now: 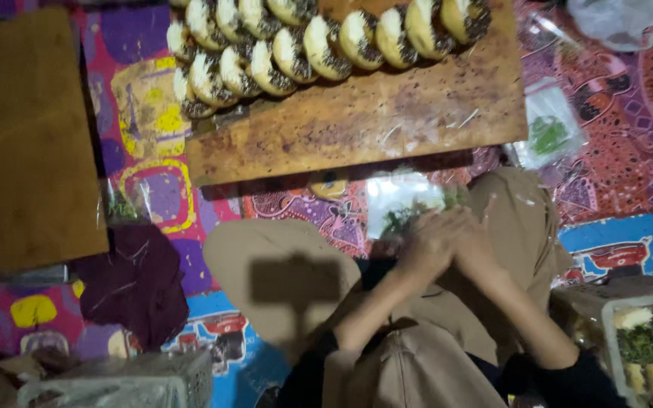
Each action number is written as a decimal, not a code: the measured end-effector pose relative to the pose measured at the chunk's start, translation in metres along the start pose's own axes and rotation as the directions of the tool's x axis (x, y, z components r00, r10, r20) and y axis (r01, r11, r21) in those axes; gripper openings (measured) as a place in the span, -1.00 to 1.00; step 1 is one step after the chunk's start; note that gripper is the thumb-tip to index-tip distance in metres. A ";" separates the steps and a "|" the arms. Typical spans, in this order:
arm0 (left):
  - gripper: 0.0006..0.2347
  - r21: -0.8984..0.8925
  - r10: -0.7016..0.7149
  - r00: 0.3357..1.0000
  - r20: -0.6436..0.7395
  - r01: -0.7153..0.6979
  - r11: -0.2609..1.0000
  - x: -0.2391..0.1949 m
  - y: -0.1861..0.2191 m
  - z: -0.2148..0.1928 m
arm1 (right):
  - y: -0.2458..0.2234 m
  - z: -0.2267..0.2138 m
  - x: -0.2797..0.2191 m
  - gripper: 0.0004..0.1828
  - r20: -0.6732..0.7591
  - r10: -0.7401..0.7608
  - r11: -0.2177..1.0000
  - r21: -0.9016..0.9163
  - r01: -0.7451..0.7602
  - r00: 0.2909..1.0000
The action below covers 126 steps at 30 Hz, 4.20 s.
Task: The person sits on the floor and individually wraps small pastries in clear plastic bags. They pick each pastry from a wooden board, place it into a bag, and then set the wrapped item into a plastic crate. The process is repeated for multiple pastries.
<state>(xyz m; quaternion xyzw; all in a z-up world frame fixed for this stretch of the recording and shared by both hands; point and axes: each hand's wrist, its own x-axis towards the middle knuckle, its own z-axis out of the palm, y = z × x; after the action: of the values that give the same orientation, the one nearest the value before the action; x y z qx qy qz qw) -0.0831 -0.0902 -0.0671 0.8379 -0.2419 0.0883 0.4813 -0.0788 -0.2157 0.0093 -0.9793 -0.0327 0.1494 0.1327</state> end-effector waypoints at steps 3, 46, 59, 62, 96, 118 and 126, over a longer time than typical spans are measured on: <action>-0.69 -0.221 0.042 0.994 -0.097 -0.063 0.973 0.007 0.016 -0.011 | -0.016 -0.030 -0.001 -0.08 0.151 0.367 0.756 0.526 -0.389 0.918; -0.63 -0.670 -0.771 0.637 0.019 -0.564 -0.483 0.064 -0.067 -0.124 | -0.089 -0.033 -0.011 -0.35 -0.588 0.103 0.733 0.590 0.339 0.802; -0.43 -0.846 -0.393 0.917 -0.072 -0.265 -0.463 0.053 0.006 -0.136 | -0.129 -0.066 0.002 -0.32 -0.747 -0.156 0.776 0.312 0.548 0.646; -0.43 -0.937 -0.474 0.879 -0.049 -0.205 -0.284 0.045 0.007 -0.125 | -0.119 -0.051 0.000 -0.42 -0.692 -0.166 0.784 0.340 0.520 0.703; -0.73 0.237 0.103 0.991 0.082 -0.120 0.964 0.044 0.191 -0.279 | -0.005 -0.071 -0.010 -0.61 -0.623 -0.737 0.581 -0.388 0.716 0.261; -0.78 0.229 -0.503 0.661 -0.557 0.704 0.672 -0.155 -0.040 -0.225 | -0.155 0.203 0.016 -0.79 -0.197 -0.157 -0.354 0.926 0.131 0.968; -0.83 -0.393 -0.628 0.686 -0.368 0.498 0.773 -0.111 -0.165 -0.175 | 0.031 0.193 0.125 -0.74 -0.337 -0.108 0.978 0.132 0.161 0.935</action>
<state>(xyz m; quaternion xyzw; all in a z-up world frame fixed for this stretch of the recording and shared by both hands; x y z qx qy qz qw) -0.0836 0.1631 -0.1447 0.7509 0.1473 0.1065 0.6349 -0.0168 -0.1840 -0.2121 -0.9723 -0.0654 -0.0229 0.2233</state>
